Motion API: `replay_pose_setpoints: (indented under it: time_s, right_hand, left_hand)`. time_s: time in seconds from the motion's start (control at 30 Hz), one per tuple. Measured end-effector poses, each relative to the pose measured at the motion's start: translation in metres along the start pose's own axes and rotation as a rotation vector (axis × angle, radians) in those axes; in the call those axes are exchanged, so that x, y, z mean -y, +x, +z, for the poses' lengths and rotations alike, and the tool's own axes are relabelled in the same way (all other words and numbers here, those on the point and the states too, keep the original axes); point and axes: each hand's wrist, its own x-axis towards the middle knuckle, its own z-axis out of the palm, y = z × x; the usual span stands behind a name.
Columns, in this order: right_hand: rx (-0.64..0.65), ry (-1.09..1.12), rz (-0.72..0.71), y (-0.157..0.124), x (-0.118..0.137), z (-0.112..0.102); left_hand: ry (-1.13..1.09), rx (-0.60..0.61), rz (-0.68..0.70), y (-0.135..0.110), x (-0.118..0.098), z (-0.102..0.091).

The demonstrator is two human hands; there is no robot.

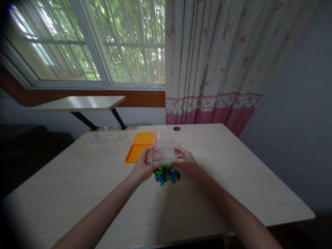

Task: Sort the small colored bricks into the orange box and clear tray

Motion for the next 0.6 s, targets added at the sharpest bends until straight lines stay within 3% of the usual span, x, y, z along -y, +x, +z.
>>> replay_pose_setpoints:
  time_s: [0.1, 0.23, 0.33, 0.43, 0.6]
  right_hand:
    - [-0.024, -0.028, -0.008, 0.005, -0.002, -0.015]
    - [-0.102, -0.174, 0.014, 0.012, -0.011, -0.054]
    - [-0.087, -0.312, 0.071, 0.014, -0.023, -0.082]
    - [-0.010, -0.380, 0.094, 0.012, -0.032, -0.097]
    - [0.067, -0.450, 0.028, 0.012, -0.041, -0.101]
  left_hand:
    - [0.170, -0.003, 0.089, 0.003, 0.005, -0.009]
    - [0.824, -0.056, 0.350, 0.005, 0.004, -0.025]
    - [1.185, -0.036, 0.435, 0.005, 0.000, -0.033]
    - [1.327, -0.007, 0.450, 0.006, -0.001, -0.035]
    - [1.386, 0.069, 0.440, 0.008, 0.000, -0.037]
